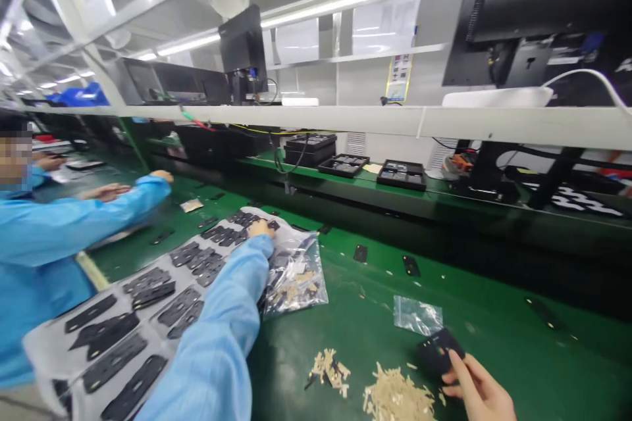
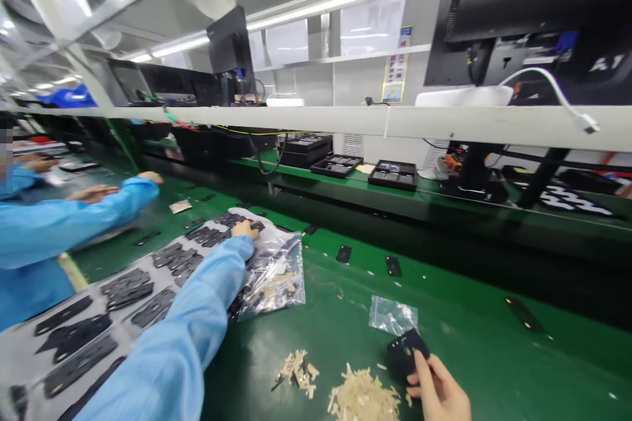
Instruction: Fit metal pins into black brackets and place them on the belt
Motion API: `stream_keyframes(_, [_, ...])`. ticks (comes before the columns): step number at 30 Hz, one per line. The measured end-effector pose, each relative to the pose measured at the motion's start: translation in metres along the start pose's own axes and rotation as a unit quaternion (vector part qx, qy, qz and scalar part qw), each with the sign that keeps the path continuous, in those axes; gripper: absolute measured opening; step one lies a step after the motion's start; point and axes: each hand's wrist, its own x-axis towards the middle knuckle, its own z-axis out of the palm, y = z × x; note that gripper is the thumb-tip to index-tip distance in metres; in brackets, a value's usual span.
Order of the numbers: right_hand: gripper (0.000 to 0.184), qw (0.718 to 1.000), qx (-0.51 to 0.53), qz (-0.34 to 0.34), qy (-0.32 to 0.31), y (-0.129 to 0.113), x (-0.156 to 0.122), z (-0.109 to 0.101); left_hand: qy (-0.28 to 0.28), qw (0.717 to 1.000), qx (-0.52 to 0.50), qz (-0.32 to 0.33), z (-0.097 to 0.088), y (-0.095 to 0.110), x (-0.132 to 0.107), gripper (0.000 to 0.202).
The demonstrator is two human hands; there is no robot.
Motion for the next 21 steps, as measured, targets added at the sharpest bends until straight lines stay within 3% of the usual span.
stream_keyframes(3, [0.046, 1.000, 0.009, -0.016, -0.007, -0.014, -0.008, 0.004, 0.007, 1.000, -0.002, -0.002, 0.002, 0.008, -0.005, 0.033])
stream_keyframes(6, [0.038, 0.995, 0.059, -0.014, -0.076, -0.028, -0.020, 0.010, -0.052, 0.996, -0.025, 0.063, 0.005, 0.023, -0.035, 0.028])
stream_keyframes(9, [0.033, 0.978, 0.127, -0.001, -0.165, -0.040, -0.033, 0.015, -0.194, 0.965, -0.083, 0.157, 0.008, 0.045, -0.106, 0.022])
stream_keyframes(11, [0.033, 0.969, 0.131, 0.006, -0.211, -0.047, -0.041, 0.017, -0.374, 0.881, -0.220, 0.187, 0.009, 0.061, -0.168, 0.024])
stream_keyframes(14, [0.035, 0.955, 0.115, 0.026, -0.273, -0.053, -0.049, 0.019, -0.543, 0.772, -0.314, 0.104, 0.020, 0.080, -0.256, 0.033])
stream_keyframes(15, [0.035, 0.953, 0.111, 0.028, -0.281, -0.054, -0.050, 0.019, -0.588, 0.734, -0.331, 0.075, 0.025, 0.085, -0.277, 0.035])
stream_keyframes(17, [0.036, 0.957, 0.097, 0.019, -0.272, -0.051, -0.051, 0.020, -0.628, 0.687, -0.366, 0.007, 0.037, 0.092, -0.305, 0.035])
stream_keyframes(19, [0.037, 0.972, 0.069, -0.014, -0.226, -0.047, -0.049, 0.019, -0.615, 0.672, -0.409, -0.049, 0.043, 0.093, -0.311, 0.037])
stream_keyframes(21, [0.035, 0.984, 0.028, -0.063, -0.163, -0.043, -0.046, 0.018, -0.563, 0.693, -0.444, -0.078, 0.042, 0.086, -0.301, 0.038])
